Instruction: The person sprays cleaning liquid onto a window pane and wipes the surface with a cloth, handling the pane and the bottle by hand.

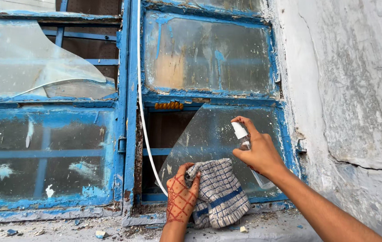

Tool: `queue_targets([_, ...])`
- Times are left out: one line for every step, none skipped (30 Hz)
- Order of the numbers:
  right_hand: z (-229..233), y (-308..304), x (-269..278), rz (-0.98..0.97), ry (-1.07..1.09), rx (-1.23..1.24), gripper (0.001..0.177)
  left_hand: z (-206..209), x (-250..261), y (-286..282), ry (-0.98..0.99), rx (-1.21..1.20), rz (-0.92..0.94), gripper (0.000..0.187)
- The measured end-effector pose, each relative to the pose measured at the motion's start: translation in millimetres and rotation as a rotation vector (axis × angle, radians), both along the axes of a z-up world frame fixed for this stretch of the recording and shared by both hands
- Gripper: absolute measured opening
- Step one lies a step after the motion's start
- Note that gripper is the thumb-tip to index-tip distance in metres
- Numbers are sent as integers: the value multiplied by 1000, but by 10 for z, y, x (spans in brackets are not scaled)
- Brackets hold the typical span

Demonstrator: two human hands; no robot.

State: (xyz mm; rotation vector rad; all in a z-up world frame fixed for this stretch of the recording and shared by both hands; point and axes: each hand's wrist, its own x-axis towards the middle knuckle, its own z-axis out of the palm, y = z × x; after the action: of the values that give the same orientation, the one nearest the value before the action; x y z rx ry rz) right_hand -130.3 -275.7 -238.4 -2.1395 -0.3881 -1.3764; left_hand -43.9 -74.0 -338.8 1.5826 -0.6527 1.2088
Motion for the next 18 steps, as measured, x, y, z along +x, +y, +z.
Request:
queue_targets([-49,-38,0,-20,19,1,75,-17,6,5,-2,1,16,31])
queue_targets([-70,-84,0,-45,33,0,74,-7,15,9,-8,0,27,31])
queue_targets([-96,-143,-9,-51,12,15,73,2,18,4,-14,0,39,31])
queue_targets([-117,-213,-31,-55,-13,31,73,20,16,-3,14,-3,33,31])
queue_targets([-127,-278,-51,-59,-38,48,72,30,11,-9,42,-5,27,32])
queue_targets([-157,-341,-73,-72,-27,52,74,10,4,-12,78,-5,22,32])
queue_targets([-179,-415,-102,-85,-16,57,75,7,9,-5,35,-4,18,32])
queue_targets([-207,-495,-133,-101,-3,62,76,-2,16,-6,-4,-4,10,32])
queue_targets([-228,-564,-153,-154,5,35,77,-17,23,-6,-43,-3,2,32])
queue_targets([-232,-631,-171,-208,11,6,78,-23,31,-10,-40,1,16,32])
queue_targets([-246,-686,-183,-261,17,-24,79,-24,35,-12,-36,6,31,32])
queue_targets([-258,-730,-191,-281,35,-3,78,-11,36,-13,-36,10,47,33])
queue_targets([-272,-777,-203,-301,53,18,77,-13,28,-20,-27,9,31,32])
queue_targets([-288,-815,-207,-318,71,40,76,-29,12,-16,-18,8,16,32])
queue_targets([-295,-849,-205,-327,57,49,76,-35,0,-15,-9,8,2,32])
queue_targets([-295,-881,-200,-334,44,57,76,-24,-4,-17,-8,14,17,32])
queue_targets([-301,-911,-198,-342,29,66,77,-12,-5,-17,-7,20,32,32])
queue_targets([-315,-939,-199,-333,13,75,78,-9,-6,-20,-6,25,47,32])
